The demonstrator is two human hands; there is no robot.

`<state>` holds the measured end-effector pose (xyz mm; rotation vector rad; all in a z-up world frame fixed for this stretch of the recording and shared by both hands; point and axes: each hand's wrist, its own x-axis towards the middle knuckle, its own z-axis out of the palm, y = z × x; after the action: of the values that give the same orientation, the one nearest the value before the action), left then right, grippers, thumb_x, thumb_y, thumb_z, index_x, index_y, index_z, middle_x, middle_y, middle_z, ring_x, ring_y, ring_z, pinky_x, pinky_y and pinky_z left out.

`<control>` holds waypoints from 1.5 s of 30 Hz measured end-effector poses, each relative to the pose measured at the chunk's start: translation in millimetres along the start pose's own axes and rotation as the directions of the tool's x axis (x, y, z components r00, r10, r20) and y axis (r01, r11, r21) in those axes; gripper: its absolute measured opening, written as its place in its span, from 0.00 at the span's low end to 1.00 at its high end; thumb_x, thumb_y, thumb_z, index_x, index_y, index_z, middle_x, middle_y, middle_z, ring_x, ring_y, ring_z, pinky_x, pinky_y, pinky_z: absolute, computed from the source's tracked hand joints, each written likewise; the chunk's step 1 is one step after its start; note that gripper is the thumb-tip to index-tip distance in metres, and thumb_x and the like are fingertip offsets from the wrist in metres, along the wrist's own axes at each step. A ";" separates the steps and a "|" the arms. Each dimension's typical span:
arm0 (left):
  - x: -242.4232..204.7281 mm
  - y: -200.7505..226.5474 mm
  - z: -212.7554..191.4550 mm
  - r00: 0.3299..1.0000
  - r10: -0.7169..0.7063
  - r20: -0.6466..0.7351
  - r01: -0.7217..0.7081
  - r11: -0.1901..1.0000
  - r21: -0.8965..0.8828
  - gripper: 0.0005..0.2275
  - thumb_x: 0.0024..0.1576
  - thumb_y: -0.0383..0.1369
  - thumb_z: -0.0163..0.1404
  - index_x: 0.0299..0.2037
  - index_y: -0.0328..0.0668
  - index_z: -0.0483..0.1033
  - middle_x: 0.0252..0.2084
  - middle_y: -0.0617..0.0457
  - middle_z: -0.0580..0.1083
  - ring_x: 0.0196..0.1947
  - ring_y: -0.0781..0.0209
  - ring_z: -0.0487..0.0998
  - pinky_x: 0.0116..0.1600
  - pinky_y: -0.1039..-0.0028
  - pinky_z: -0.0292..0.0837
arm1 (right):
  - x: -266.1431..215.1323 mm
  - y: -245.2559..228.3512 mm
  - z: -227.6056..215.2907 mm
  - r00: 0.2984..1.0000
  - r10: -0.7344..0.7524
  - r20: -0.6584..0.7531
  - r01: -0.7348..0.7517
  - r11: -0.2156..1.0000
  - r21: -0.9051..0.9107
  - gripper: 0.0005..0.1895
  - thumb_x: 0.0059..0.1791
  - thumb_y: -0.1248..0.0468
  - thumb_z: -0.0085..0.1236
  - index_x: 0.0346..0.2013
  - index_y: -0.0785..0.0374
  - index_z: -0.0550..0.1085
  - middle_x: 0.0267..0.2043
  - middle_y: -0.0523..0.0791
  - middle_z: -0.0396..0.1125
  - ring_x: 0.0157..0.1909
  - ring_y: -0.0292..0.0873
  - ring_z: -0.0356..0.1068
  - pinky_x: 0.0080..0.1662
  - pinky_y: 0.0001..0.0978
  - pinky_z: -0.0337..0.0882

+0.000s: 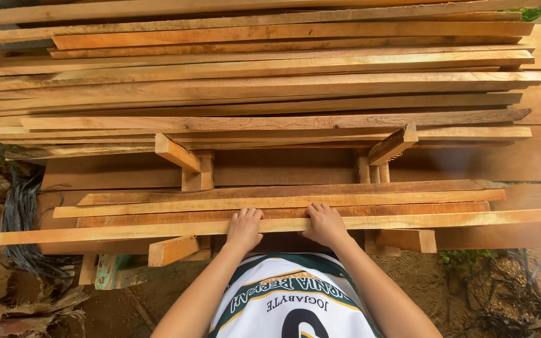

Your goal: Organizing and stacking thin wooden planks on a wooden workbench in a workshop.

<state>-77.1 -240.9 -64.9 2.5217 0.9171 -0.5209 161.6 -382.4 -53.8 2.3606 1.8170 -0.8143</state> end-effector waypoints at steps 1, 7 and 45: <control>3.5 -0.9 0.9 1.000 -0.005 0.000 0.005 1.000 -0.002 0.20 0.47 0.35 0.60 0.49 0.54 0.70 0.49 0.58 0.68 0.56 0.56 0.68 0.56 0.63 0.65 | -0.2 1.9 -2.3 1.000 -0.005 0.002 0.005 1.000 -0.001 0.28 0.35 0.42 0.69 0.44 0.48 0.72 0.46 0.38 0.66 0.56 0.43 0.66 0.51 0.39 0.69; 12.0 -0.9 -9.8 0.997 0.049 0.063 -0.049 0.999 -0.002 0.21 0.45 0.38 0.64 0.48 0.49 0.72 0.48 0.55 0.69 0.54 0.52 0.72 0.52 0.63 0.67 | -1.7 13.1 -10.5 0.998 -0.052 0.033 0.050 0.997 0.058 0.29 0.37 0.39 0.67 0.42 0.49 0.70 0.43 0.40 0.69 0.53 0.46 0.72 0.49 0.40 0.74; 4.0 14.2 -28.7 0.969 -0.167 0.181 0.202 0.959 -0.197 0.28 0.42 0.65 0.57 0.46 0.62 0.78 0.48 0.60 0.81 0.55 0.59 0.77 0.57 0.68 0.62 | -18.9 -5.1 -51.3 0.993 -0.032 0.117 0.028 0.999 0.035 0.34 0.43 0.27 0.50 0.45 0.48 0.75 0.38 0.46 0.78 0.46 0.51 0.78 0.48 0.43 0.75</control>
<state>-58.9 -234.7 -39.0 2.1785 1.0902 -0.6392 172.8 -379.5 -0.2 2.2571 1.8102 -0.9721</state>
